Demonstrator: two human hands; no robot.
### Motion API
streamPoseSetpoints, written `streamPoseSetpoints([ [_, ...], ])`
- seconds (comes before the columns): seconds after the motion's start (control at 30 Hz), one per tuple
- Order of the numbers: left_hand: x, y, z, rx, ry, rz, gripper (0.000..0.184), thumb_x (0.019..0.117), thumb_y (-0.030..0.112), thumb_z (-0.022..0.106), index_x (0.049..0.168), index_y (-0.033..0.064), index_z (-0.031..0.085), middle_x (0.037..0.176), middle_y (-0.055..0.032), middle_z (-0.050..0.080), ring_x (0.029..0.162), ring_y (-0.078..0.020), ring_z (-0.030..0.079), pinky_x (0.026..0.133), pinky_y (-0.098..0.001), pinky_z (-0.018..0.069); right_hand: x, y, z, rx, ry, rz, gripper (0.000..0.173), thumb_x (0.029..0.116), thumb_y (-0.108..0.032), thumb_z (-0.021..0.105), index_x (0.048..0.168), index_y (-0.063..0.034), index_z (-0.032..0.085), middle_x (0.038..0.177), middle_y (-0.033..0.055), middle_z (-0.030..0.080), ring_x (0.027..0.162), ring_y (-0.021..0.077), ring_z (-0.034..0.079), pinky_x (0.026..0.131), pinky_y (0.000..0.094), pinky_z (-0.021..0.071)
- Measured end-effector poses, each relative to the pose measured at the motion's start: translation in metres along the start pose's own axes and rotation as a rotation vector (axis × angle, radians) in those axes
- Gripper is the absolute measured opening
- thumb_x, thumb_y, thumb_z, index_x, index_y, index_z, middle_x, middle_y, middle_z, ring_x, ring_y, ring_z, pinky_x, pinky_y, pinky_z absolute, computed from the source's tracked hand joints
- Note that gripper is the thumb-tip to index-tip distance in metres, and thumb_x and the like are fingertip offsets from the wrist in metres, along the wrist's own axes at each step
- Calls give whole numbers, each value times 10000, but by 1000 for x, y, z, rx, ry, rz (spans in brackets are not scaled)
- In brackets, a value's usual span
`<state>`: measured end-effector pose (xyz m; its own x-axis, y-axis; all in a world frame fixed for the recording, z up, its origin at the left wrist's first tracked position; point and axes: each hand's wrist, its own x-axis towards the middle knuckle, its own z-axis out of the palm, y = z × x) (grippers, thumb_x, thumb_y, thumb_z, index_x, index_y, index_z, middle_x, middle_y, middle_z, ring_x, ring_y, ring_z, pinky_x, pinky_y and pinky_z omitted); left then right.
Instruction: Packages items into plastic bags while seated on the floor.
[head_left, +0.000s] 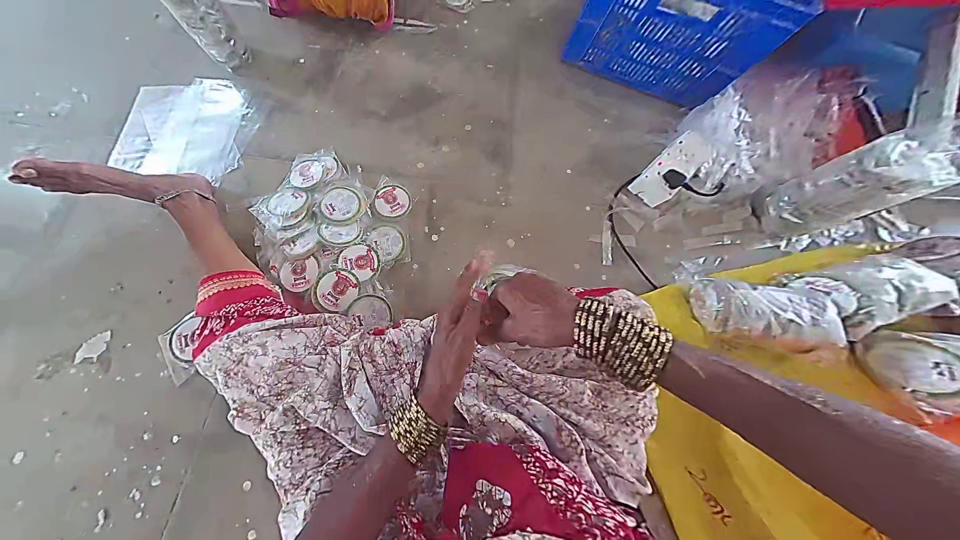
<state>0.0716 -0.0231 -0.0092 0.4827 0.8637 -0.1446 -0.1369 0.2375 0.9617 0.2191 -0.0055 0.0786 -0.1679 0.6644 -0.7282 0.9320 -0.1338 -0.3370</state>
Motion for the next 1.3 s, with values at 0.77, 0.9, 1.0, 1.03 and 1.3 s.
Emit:
streamPoseSetpoints([
  [0.77,19,-17,-13,226,-3,182,950,977,745,285,1570,5,330,1539,-167,467,1386,-217,485,1159,-436,398,24,25,3,608,-153,-20,201,1049,-142,535,931,-50,669,683,-36,633,576,33,610,570,220,530],
  [0.9,-21,-41,-94,867,-175,-6,781,1023,637,341,1523,48,456,1547,-146,478,1454,-307,415,1218,-586,215,20,30,4,694,-109,-28,240,1067,-122,534,895,-14,662,677,18,648,585,73,647,565,216,556],
  [1.0,-55,-55,-119,1106,-293,-117,605,999,517,559,1372,43,610,1322,-139,661,1296,-319,570,1189,-565,279,17,38,-1,668,-19,-182,271,1074,-119,512,884,-8,670,714,57,686,638,124,695,605,261,594],
  [1.03,-60,-56,-119,1116,-245,-104,466,994,389,610,1294,36,663,1242,-149,696,1232,-334,613,1151,-567,348,15,39,1,631,47,-237,269,1075,-132,515,898,-21,684,732,50,702,651,119,708,614,261,604],
  [1.3,-37,-16,-81,1092,-87,296,210,1001,204,610,1021,43,742,1001,-122,727,963,-294,699,859,-527,562,-3,40,26,338,285,-429,447,1011,-558,521,851,-172,680,653,-73,582,612,51,568,580,295,465],
])
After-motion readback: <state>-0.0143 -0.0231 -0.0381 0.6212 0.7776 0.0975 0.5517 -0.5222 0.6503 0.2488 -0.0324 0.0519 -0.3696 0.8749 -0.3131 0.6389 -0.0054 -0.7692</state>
